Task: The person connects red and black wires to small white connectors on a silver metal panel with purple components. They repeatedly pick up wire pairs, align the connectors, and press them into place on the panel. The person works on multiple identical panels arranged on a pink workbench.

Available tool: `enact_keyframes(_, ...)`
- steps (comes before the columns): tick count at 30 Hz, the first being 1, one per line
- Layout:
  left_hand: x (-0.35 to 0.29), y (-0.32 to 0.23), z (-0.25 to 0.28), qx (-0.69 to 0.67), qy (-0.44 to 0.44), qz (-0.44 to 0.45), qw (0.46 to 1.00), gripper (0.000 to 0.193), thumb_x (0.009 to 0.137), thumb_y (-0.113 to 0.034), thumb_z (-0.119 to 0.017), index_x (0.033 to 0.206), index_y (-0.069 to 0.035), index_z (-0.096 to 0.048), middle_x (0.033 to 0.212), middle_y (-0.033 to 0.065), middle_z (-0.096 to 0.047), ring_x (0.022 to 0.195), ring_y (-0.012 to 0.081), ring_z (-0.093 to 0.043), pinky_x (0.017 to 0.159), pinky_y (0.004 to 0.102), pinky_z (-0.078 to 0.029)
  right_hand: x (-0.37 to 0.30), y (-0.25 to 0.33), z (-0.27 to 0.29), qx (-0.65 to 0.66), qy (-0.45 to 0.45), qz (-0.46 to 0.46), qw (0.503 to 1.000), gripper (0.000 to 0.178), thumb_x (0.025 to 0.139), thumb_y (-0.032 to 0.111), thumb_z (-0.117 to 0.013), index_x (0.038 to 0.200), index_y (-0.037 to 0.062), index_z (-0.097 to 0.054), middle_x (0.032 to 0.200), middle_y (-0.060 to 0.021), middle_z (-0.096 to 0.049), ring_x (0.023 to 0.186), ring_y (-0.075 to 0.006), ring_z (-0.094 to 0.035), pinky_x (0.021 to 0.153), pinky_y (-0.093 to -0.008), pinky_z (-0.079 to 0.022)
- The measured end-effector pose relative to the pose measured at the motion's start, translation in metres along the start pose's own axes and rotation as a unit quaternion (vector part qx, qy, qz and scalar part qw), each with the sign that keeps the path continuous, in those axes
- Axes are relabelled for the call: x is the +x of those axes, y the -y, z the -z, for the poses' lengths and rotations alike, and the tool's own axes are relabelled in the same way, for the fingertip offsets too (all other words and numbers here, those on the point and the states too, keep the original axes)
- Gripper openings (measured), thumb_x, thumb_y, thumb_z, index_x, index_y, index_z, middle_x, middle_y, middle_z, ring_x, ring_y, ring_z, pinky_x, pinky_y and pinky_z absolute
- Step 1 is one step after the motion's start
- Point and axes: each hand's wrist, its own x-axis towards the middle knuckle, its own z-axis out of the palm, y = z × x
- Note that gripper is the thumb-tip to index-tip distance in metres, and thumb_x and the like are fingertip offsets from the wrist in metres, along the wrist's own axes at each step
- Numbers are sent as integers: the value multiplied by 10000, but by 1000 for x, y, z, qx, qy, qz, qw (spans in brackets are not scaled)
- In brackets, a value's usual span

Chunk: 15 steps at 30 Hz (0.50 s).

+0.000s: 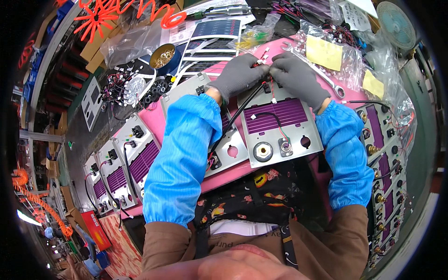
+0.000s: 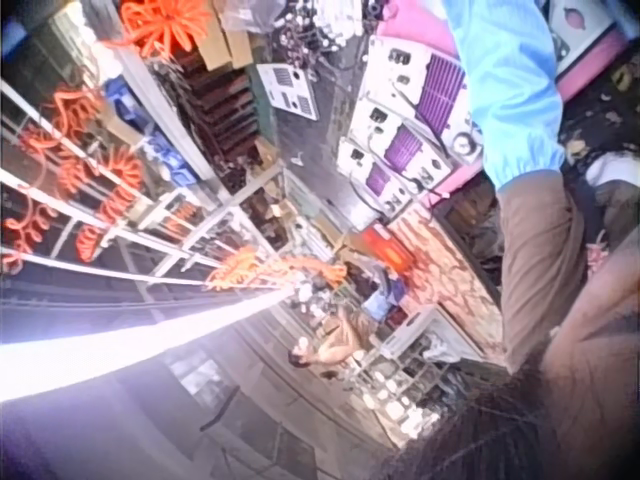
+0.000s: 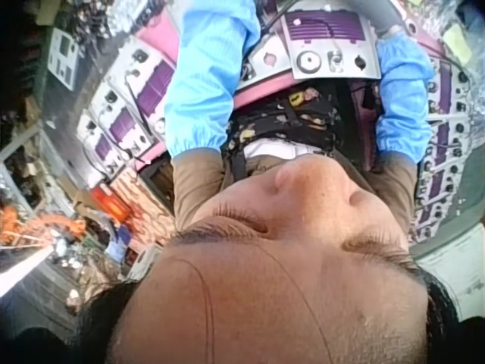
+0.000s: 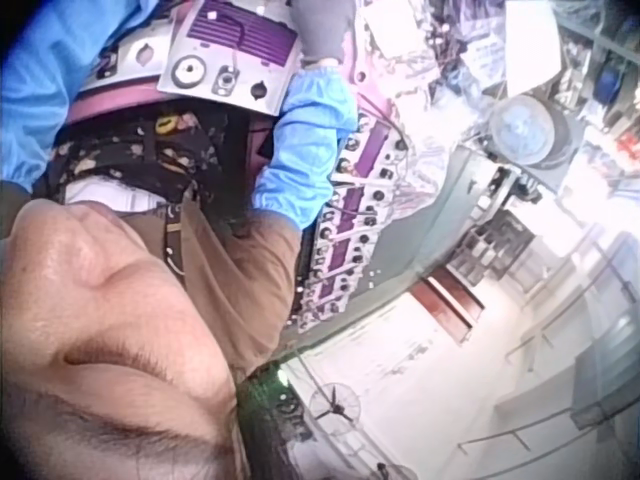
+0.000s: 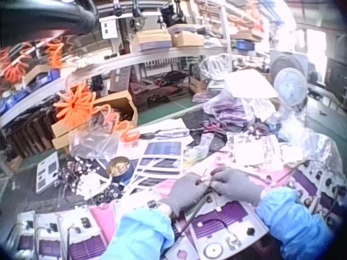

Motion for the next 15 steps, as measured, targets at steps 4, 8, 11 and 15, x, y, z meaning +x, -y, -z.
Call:
enact_keyframes(4,1,2,-4,-2,-8,-4,1000,426,873,-406,-577,911,7,-673,883,223,-643,829,360,-625,725,429,-470,-1,-2,-1,-2,-4,0,1000,272,883,213,-570,938,-36,-664,1058,-177,-620,962,-323,-600,850,-383,-468)
enact_keyframes(8,2,7,-6,-1,-8,-20,1000,402,873,-381,-577,922,6,-673,889,226,-647,836,366,-626,731,433,-471,2,-1,0,-28,15,4,999,262,884,211,-571,935,-32,-653,1031,-163,-619,940,-320,-599,838,-390,-469)
enact_keyframes(11,1,6,-7,-6,-13,-27,1000,390,869,-371,-579,929,3,-673,898,229,-647,836,367,-627,733,434,-472,1,-1,1,-3,23,-27,999,240,869,199,-575,937,-18,-650,984,-161,-613,912,-325,-597,816,-394,-473)
enact_keyframes(15,1,3,-3,12,2,-31,999,370,847,-356,-593,950,-10,-673,897,231,-644,836,363,-629,739,432,-474,-3,-4,-2,8,-6,1,1000,213,844,181,-587,955,13,-655,933,-155,-605,871,-319,-604,790,-396,-484)
